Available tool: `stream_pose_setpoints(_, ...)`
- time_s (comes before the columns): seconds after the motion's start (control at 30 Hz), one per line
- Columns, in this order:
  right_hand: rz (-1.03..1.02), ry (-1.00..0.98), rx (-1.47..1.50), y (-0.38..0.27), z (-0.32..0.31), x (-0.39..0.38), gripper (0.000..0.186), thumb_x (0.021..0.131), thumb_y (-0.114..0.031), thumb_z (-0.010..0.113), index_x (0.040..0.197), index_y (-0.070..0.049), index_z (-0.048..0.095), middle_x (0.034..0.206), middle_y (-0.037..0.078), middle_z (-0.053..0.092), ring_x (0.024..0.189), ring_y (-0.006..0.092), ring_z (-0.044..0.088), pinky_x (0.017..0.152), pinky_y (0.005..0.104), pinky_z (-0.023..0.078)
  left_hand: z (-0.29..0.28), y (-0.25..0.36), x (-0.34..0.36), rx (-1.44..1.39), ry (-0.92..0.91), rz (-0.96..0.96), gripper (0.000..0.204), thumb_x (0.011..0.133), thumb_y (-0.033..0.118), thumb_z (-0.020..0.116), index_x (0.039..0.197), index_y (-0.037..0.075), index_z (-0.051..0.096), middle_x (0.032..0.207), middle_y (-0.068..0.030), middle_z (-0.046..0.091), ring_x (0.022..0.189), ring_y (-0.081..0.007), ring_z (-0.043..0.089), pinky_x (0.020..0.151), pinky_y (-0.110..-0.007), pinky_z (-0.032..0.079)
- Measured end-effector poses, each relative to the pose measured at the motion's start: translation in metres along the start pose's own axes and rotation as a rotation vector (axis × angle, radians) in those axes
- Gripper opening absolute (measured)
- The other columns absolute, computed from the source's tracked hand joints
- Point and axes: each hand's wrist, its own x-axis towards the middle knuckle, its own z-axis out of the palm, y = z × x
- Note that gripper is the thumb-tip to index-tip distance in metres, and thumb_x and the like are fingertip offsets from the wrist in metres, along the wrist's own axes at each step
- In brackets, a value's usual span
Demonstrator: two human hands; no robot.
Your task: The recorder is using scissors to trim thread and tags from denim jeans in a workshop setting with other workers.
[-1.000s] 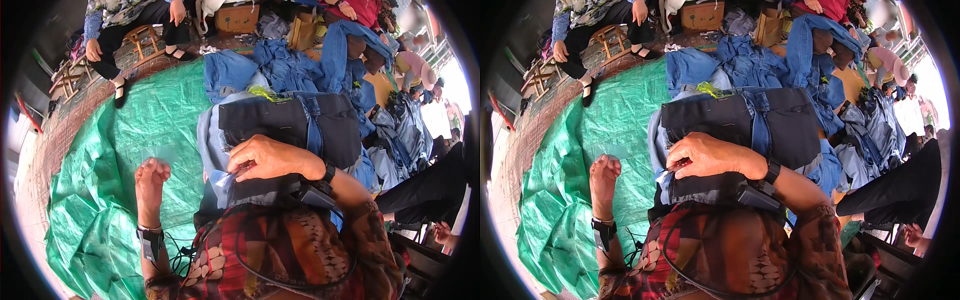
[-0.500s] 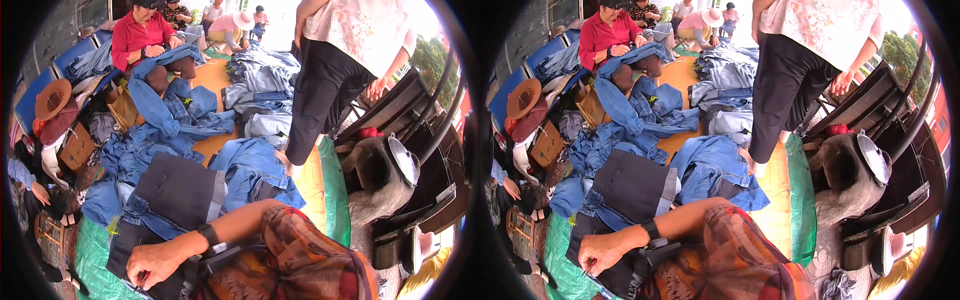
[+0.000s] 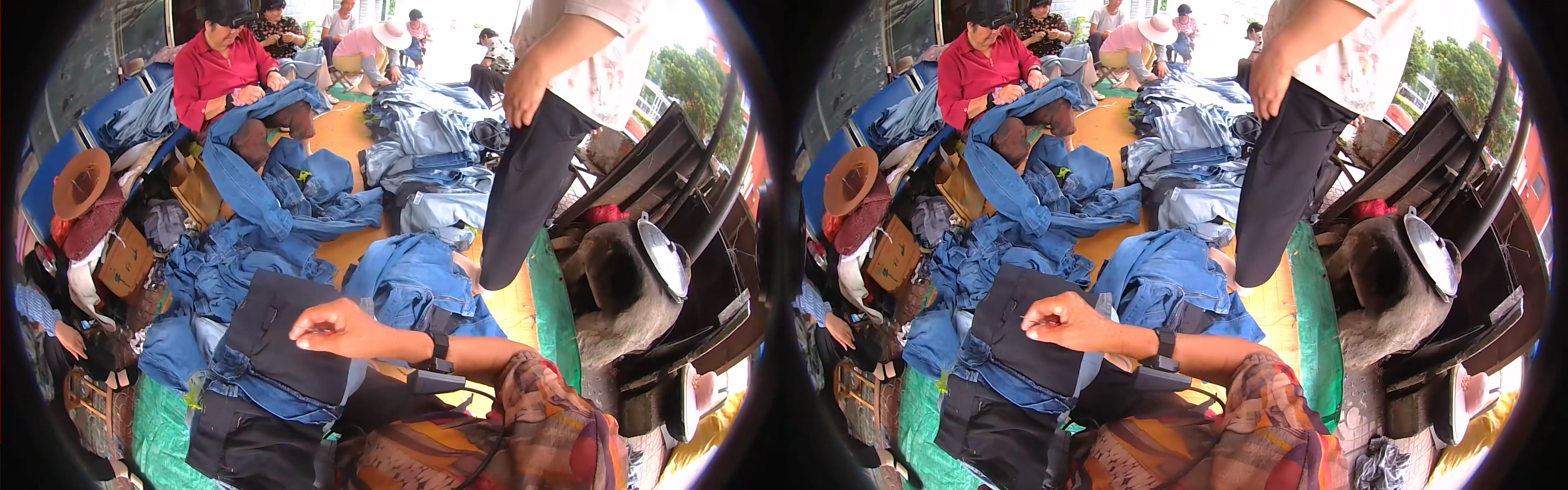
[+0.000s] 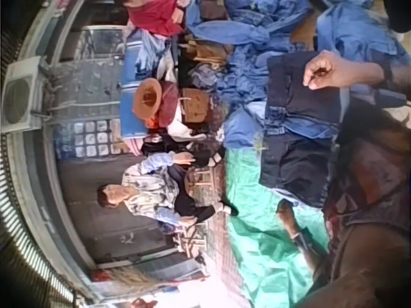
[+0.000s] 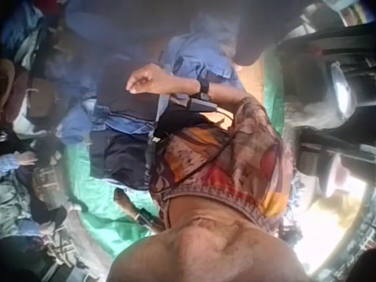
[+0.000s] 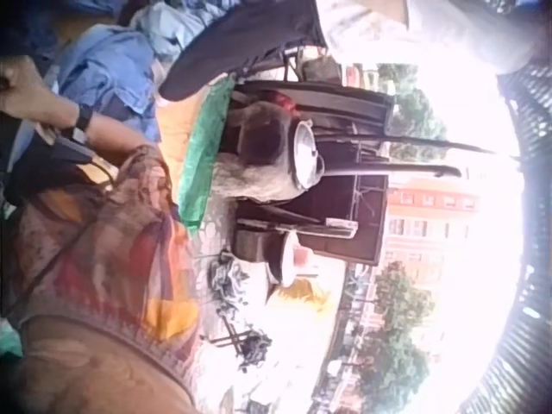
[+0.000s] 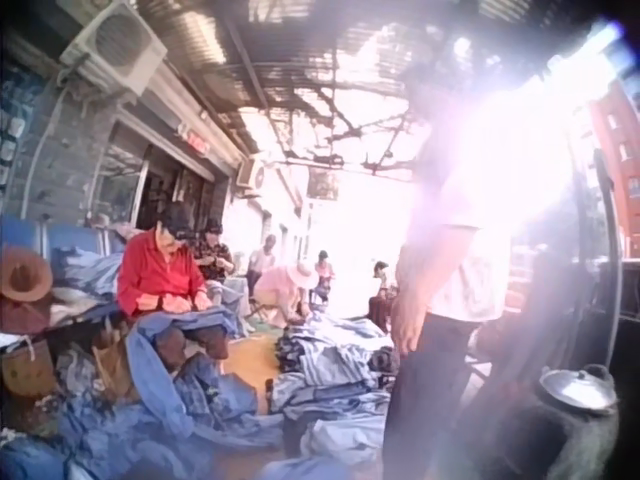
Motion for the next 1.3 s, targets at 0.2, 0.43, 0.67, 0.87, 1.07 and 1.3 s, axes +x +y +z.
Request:
stream_pose_setpoints(0.2, 0.076, 0.372, 0.043, 0.061, -0.038, -0.019, 0.008, 0.082, -0.008, 0.063, 0.088, -0.003, 0.065, 0.072, -0.001, 0.062, 0.065, 0.0018, 0.051, 0.060, 0.0185, 0.042, 0.002, 0.013, 0.001, -0.037, 0.083, 0.021, 0.017, 0.085, 0.011, 0.052, 0.089, 0.000, 0.064, 0.081, -0.0132, 0.064, 0.071, -0.0219, 0.059, 0.067, -0.032, 0.047)
stream_pose_setpoints(0.43, 0.323, 0.797, -0.354, 0.128, -0.154, -0.041, 0.023, 0.088, -0.024, 0.054, 0.089, -0.003, 0.065, 0.066, 0.006, 0.064, 0.053, 0.0107, 0.055, 0.051, 0.0263, 0.044, 0.011, 0.016, 0.021, -0.075, 0.118, 0.063, 0.017, 0.085, 0.011, 0.052, 0.090, 0.000, 0.064, 0.082, -0.0133, 0.064, 0.072, -0.0219, 0.059, 0.067, -0.032, 0.047)
stream_pose_setpoints(0.67, 0.559, 0.880, -0.700, 0.160, -0.327, -0.060, 0.030, 0.085, -0.026, 0.052, 0.083, 0.001, 0.063, 0.066, 0.008, 0.064, 0.049, 0.0133, 0.056, 0.046, 0.0265, 0.046, 0.020, 0.027, 0.033, -0.091, 0.154, 0.075, 0.017, 0.086, 0.011, 0.052, 0.091, 0.000, 0.064, 0.083, -0.0134, 0.064, 0.073, -0.0219, 0.059, 0.068, -0.032, 0.047)
stream_pose_setpoints(0.87, 0.515, 0.878, -0.648, 0.163, -0.349, -0.009, 0.036, 0.079, -0.027, 0.058, 0.099, 0.002, 0.059, 0.065, 0.012, 0.063, 0.052, 0.0207, 0.061, 0.051, 0.0310, 0.049, 0.023, 0.034, 0.035, -0.100, 0.189, 0.070, 0.018, 0.086, 0.011, 0.052, 0.092, 0.000, 0.063, 0.084, -0.0135, 0.064, 0.074, -0.0219, 0.059, 0.069, -0.032, 0.047)
stream_pose_setpoints(1.07, 0.410, 0.704, -0.689, 0.114, -0.327, 0.106, 0.058, 0.075, -0.018, 0.060, 0.127, 0.002, 0.043, 0.081, 0.014, 0.064, 0.058, 0.0205, 0.062, 0.052, 0.0322, 0.050, 0.029, 0.041, 0.031, -0.088, 0.212, 0.052, 0.018, 0.086, 0.011, 0.051, 0.093, 0.000, 0.063, 0.085, -0.0137, 0.064, 0.075, -0.0219, 0.059, 0.070, -0.032, 0.047)
stream_pose_setpoints(1.3, 0.458, 0.474, -0.746, 0.102, -0.311, 0.169, 0.058, 0.077, -0.013, 0.057, 0.130, 0.001, 0.038, 0.074, 0.012, 0.064, 0.054, 0.0197, 0.062, 0.050, 0.0321, 0.050, 0.031, 0.047, 0.038, -0.094, 0.219, 0.057, 0.018, 0.086, 0.011, 0.051, 0.094, 0.000, 0.063, 0.086, -0.0138, 0.064, 0.076, -0.0219, 0.059, 0.070, -0.032, 0.047)
